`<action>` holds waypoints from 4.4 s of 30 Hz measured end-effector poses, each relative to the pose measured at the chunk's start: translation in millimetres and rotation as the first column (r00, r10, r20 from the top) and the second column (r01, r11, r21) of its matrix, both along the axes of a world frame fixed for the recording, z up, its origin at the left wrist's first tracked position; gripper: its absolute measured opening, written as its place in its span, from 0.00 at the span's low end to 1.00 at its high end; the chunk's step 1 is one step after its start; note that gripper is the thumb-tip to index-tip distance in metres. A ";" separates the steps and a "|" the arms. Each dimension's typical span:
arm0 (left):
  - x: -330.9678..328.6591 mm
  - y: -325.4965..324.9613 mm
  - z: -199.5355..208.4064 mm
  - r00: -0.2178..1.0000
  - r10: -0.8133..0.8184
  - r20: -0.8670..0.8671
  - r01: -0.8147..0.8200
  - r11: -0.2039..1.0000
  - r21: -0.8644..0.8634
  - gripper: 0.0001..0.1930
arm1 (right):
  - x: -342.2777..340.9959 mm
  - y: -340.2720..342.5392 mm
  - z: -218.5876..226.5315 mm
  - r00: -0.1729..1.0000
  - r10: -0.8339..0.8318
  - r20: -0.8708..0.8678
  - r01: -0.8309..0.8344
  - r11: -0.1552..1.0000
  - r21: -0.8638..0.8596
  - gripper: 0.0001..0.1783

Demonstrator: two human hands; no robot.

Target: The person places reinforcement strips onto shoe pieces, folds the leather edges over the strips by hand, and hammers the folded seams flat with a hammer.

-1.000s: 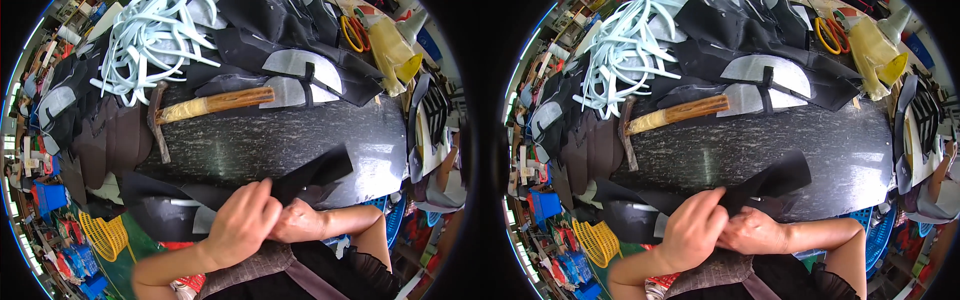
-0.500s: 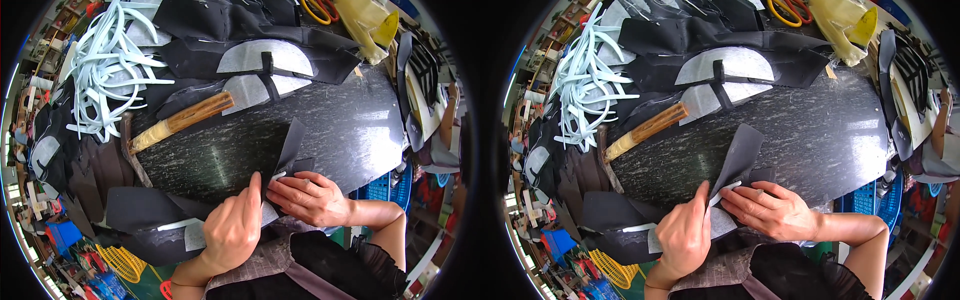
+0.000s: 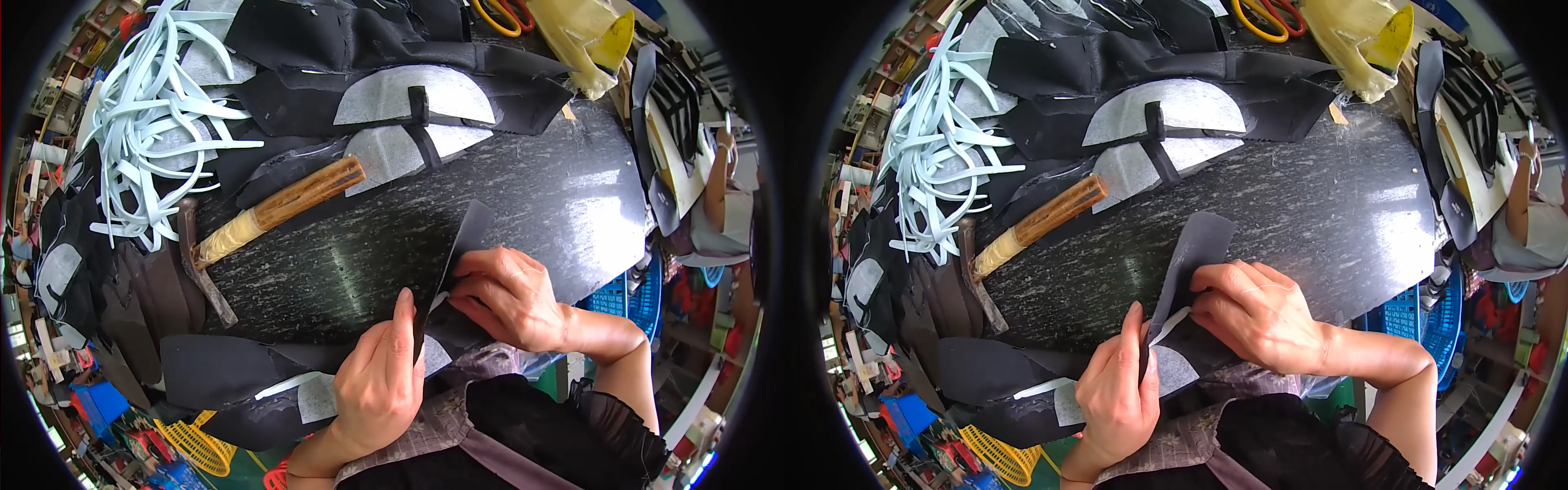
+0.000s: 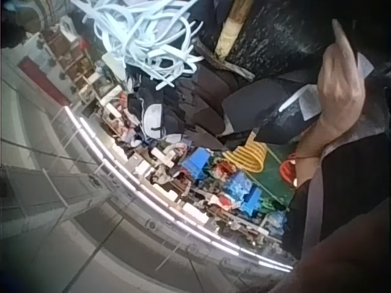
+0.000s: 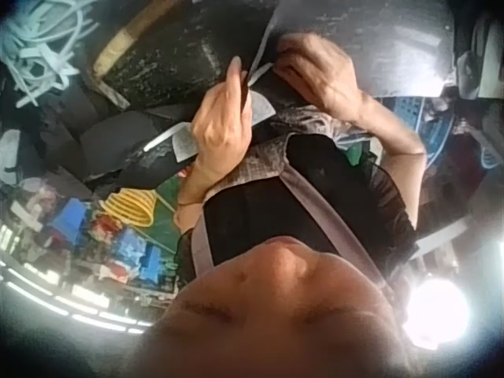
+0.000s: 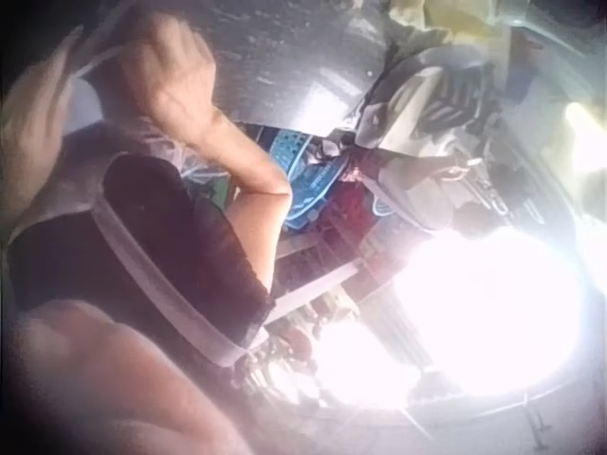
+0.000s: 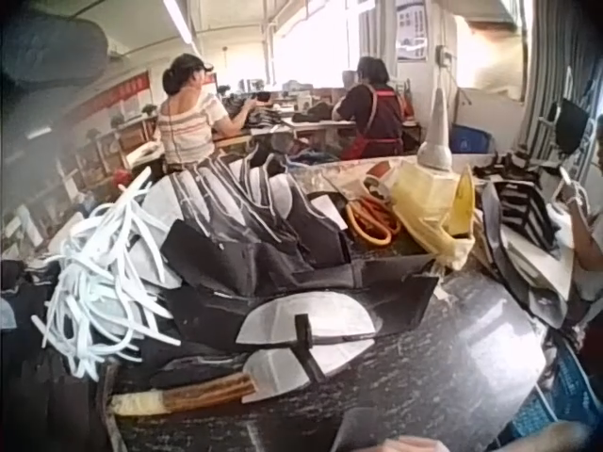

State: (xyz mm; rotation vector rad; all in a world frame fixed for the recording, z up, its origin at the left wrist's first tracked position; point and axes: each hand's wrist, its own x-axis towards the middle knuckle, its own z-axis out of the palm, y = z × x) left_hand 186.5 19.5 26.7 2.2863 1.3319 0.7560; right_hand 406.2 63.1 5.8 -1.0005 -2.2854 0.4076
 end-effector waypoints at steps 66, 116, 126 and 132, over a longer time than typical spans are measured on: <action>-92.0 -16.6 23.4 0.963 -0.117 -0.242 0.081 0.985 -0.151 0.22 | -13.5 34.9 57.1 0.577 0.445 0.684 -0.726 0.663 0.181 0.27; -180.6 -35.4 -15.7 0.893 -0.187 -0.409 0.327 0.894 0.307 0.19 | -99.6 -11.0 18.6 0.713 0.564 0.416 -0.646 0.759 0.079 0.27; -101.0 -23.9 12.9 0.918 -0.305 0.254 0.330 0.942 -0.062 0.31 | -88.3 -20.0 20.8 0.646 0.615 0.451 -0.673 0.739 -0.043 0.27; -74.5 -23.7 -18.9 0.958 -0.286 -0.006 0.280 0.942 -0.185 0.45 | -63.6 10.8 34.6 0.854 0.488 0.179 -0.456 0.869 -0.190 0.13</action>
